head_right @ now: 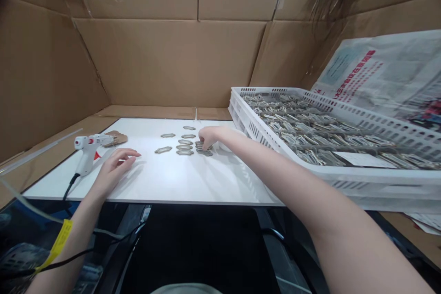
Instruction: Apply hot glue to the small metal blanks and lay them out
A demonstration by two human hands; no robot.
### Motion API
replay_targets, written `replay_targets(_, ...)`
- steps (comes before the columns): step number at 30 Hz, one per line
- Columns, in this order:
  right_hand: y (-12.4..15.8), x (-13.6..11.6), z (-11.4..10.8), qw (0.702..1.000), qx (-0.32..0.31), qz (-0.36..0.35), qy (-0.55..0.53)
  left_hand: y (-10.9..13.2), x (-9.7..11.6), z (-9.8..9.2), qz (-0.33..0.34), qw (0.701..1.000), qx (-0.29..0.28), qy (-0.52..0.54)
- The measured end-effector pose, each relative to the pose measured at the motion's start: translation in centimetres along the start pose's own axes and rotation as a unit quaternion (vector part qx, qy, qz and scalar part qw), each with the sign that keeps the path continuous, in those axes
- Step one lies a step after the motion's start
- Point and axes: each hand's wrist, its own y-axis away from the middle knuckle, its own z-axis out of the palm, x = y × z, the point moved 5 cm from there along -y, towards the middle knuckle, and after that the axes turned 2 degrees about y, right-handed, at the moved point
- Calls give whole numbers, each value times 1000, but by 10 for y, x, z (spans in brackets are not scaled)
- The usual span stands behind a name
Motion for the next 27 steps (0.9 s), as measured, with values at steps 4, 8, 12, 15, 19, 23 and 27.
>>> replay_targets(4, 4, -6, 2, 1000, -14, -1, -4, 0, -1, 1, -4, 1000, -4, 9)
replay_targets(8, 7, -6, -1, 1000, -9, 9, 4, 0, -1, 1, -5, 1000, -8, 5)
replay_targets(12, 12, -4, -8, 1000, 7, 23, 10, 0, -2, 0, 2, 1000, -6, 2)
replay_targets(15, 16, -7, -13, 999, 13, 29, 19, -1, -4, 0, 2, 1000, -5, 5)
replay_targets(19, 20, -14, -14, 999, 5, 42, 19, -2, -6, 1, 2, 1000, -15, 13)
replay_targets(23, 20, -24, -7, 997, -23, 76, 14, -2, -5, 1, 2, 1000, -13, 10)
replay_targets(27, 18, -33, 1, 994, -44, 99, 7, 0, -1, 0, 7, 1000, -6, 3)
